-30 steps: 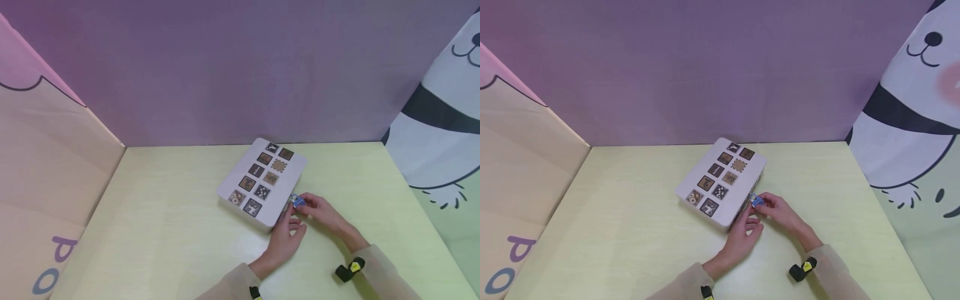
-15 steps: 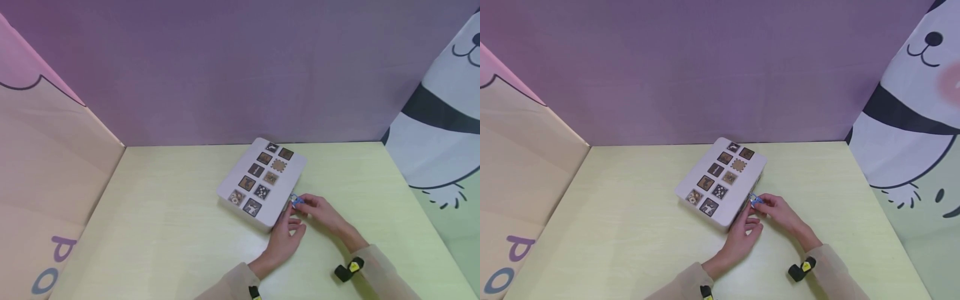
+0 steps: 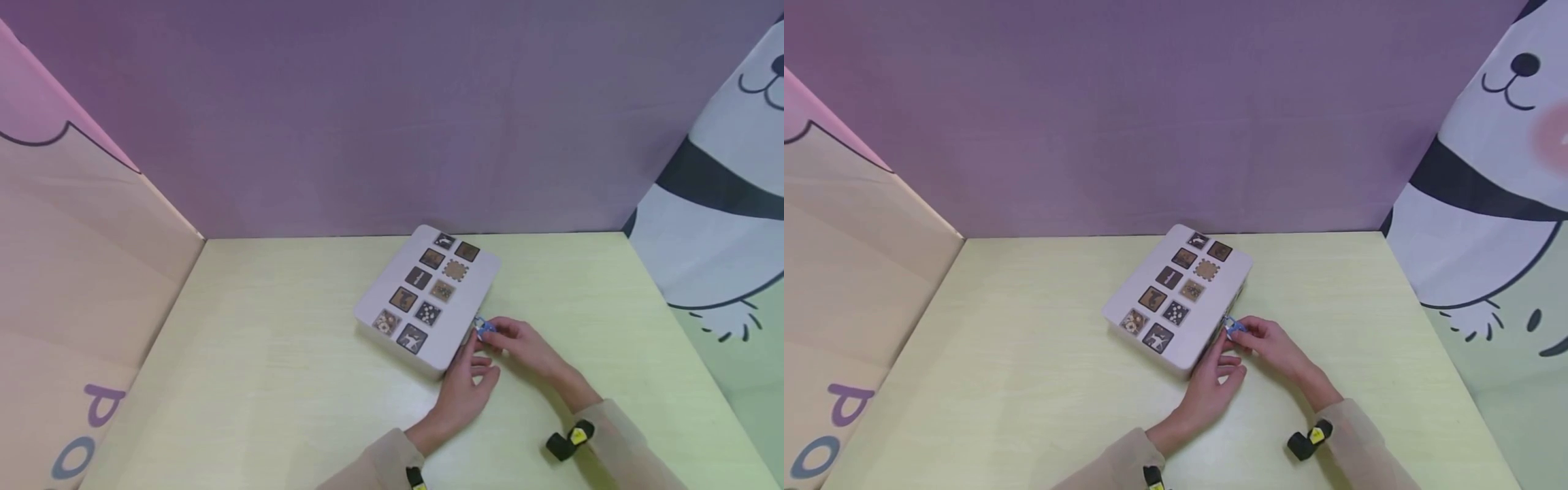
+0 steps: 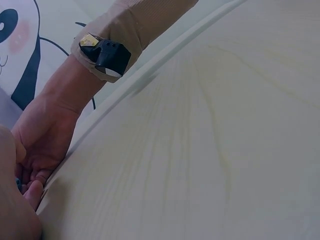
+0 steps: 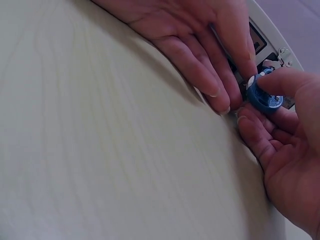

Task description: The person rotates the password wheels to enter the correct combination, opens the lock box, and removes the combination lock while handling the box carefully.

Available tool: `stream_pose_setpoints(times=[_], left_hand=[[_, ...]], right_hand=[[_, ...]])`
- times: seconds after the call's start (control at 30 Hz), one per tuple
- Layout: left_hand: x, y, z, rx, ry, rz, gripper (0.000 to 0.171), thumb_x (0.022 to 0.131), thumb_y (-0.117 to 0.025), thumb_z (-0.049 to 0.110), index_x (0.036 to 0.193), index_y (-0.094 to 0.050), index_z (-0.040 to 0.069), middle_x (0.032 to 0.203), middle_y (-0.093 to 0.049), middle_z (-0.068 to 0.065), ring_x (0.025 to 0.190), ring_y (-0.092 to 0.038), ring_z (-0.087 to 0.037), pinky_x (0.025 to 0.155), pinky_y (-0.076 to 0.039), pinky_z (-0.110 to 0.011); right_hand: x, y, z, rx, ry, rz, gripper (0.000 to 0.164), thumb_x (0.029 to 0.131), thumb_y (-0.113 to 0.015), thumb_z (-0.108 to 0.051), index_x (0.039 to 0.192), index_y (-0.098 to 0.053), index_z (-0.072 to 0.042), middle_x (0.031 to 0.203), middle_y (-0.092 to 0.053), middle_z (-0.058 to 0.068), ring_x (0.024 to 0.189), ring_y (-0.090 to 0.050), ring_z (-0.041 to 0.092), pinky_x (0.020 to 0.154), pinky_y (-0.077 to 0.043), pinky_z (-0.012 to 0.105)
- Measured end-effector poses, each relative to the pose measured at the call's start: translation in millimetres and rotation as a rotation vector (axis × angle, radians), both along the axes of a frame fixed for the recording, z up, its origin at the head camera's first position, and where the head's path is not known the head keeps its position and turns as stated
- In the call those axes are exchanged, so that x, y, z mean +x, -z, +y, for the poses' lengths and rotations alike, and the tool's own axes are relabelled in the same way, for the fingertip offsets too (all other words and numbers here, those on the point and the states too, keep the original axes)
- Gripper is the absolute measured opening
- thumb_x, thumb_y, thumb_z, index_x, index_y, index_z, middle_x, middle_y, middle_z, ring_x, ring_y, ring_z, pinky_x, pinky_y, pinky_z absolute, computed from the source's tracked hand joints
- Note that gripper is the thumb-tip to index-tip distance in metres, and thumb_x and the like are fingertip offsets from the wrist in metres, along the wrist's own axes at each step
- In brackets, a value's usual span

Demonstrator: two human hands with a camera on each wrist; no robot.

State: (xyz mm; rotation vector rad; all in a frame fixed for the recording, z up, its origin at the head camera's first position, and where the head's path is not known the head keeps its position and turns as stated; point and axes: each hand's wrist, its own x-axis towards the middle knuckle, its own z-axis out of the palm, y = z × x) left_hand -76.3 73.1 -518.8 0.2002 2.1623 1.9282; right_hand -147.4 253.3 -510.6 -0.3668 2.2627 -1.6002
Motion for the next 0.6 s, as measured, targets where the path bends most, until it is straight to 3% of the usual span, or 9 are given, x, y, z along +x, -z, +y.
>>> stream_pose_setpoints(times=[0.2, 0.6], left_hand=[[-0.1, -0.1, 0.3, 0.013, 0.000, 0.005, 0.078, 0.100, -0.066, 0.022, 0.163, -0.023, 0.007, 0.145, -0.054, -0.006, 0.113, -0.064, -0.010, 0.099, -0.055, -0.022], [-0.6, 0.0, 0.1, 0.015, 0.008, -0.005, 0.079, 0.100, -0.065, 0.023, 0.164, -0.022, 0.008, 0.146, -0.053, -0.003, 0.113, -0.063, -0.008, 0.100, -0.054, -0.021]], right_hand=[[-0.1, 0.5, 1.2, -0.024, -0.005, -0.010, 0.031, 0.103, -0.061, -0.013, 0.125, -0.060, 0.009, 0.111, -0.068, 0.021, 0.093, -0.065, 0.013, 0.083, -0.057, 0.025], [-0.9, 2.0, 3.2, -0.001, -0.012, -0.026, 0.030, 0.103, -0.061, -0.015, 0.123, -0.061, 0.007, 0.107, -0.069, 0.017, 0.092, -0.064, 0.013, 0.083, -0.056, 0.025]])
